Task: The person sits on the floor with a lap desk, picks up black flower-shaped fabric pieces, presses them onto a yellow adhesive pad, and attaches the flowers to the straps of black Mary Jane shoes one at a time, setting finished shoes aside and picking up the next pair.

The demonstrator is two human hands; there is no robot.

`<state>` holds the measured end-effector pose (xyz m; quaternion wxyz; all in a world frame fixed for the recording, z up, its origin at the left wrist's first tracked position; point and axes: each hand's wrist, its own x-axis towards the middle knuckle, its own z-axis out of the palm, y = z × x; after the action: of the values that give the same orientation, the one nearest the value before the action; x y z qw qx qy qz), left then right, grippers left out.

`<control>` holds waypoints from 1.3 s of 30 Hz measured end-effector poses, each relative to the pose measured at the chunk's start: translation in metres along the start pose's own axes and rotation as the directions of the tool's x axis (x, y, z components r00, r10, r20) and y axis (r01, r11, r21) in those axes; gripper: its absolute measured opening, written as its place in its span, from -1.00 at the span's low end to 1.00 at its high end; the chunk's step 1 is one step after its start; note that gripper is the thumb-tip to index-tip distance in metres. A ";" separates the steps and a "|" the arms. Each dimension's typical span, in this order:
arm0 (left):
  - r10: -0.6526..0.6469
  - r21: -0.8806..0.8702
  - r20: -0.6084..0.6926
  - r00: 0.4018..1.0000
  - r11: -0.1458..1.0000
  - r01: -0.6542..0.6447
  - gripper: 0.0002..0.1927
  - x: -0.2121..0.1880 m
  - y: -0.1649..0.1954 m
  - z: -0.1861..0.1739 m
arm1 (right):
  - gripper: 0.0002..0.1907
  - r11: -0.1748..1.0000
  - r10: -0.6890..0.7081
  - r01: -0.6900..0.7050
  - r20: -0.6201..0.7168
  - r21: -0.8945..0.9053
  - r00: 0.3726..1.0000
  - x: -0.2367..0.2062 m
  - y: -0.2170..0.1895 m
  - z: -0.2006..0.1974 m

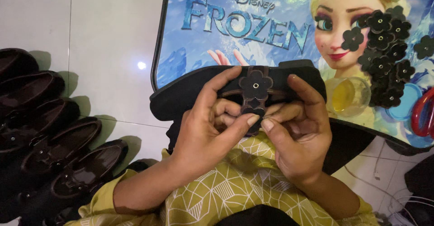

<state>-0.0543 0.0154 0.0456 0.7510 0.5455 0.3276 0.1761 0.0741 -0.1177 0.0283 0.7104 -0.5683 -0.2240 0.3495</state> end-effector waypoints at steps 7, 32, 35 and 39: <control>0.026 0.010 0.016 1.000 1.000 -0.026 -0.24 0.000 -0.001 0.000 | -0.25 1.000 -0.025 0.025 0.030 -0.006 0.999 0.000 0.001 0.000; -0.059 -0.010 0.021 0.998 0.998 0.059 -0.28 -0.004 -0.005 0.000 | -0.18 0.891 -0.097 0.108 0.048 -0.441 0.994 -0.004 -0.004 -0.012; -0.001 -0.070 0.024 1.000 0.998 0.003 -0.33 -0.002 -0.008 0.000 | -0.23 0.843 -0.218 0.246 0.115 -0.479 0.969 0.000 -0.005 -0.011; 0.057 -0.033 0.020 0.998 0.998 -0.056 -0.40 -0.002 -0.014 -0.001 | -0.59 0.429 -0.374 0.452 0.301 -0.782 0.877 0.017 -0.023 -0.008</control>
<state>-0.0576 0.0099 0.0332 0.7578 0.5442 0.3014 0.1967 0.0965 -0.1131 0.0475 0.4061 -0.7483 -0.5231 0.0384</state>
